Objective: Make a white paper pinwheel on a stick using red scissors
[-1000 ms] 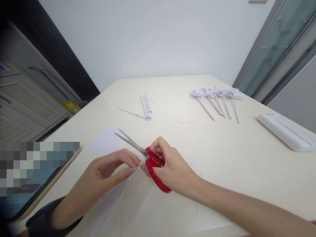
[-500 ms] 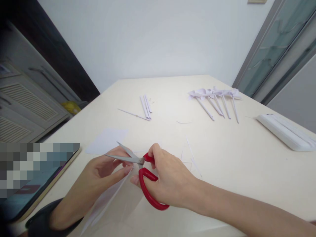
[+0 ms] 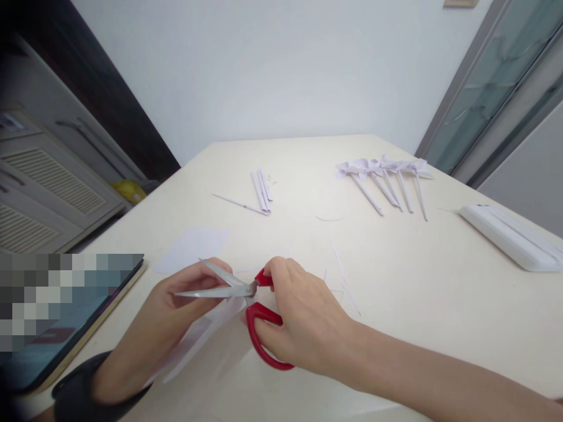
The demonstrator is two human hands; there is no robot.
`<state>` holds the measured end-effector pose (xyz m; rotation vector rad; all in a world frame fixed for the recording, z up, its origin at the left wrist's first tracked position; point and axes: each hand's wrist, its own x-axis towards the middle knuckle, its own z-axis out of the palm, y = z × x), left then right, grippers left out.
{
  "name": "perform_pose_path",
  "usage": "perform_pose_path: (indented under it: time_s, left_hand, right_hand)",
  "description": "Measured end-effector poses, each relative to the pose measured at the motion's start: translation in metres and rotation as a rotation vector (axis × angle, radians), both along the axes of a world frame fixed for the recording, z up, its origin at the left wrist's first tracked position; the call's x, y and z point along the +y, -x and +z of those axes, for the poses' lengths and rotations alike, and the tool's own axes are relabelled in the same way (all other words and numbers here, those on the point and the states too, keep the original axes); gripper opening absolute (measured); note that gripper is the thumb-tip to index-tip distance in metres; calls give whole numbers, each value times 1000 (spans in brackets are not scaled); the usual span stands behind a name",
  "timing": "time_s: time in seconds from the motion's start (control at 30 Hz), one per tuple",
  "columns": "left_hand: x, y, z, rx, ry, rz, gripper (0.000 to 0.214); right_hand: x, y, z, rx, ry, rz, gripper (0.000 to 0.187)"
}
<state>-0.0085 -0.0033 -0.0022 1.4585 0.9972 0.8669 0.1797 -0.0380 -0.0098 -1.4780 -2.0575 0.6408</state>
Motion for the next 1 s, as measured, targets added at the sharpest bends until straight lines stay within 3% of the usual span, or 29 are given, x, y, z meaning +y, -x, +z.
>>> perform_pose_path:
  time_s: [0.6, 1.0]
  left_hand:
    - [-2, 0, 2, -23, 86, -8, 3]
    - [-8, -7, 7, -40, 73, 59, 4]
  right_hand:
    - [3, -1, 0, -69, -83, -4, 28]
    - [7, -5, -1, -39, -19, -38, 23]
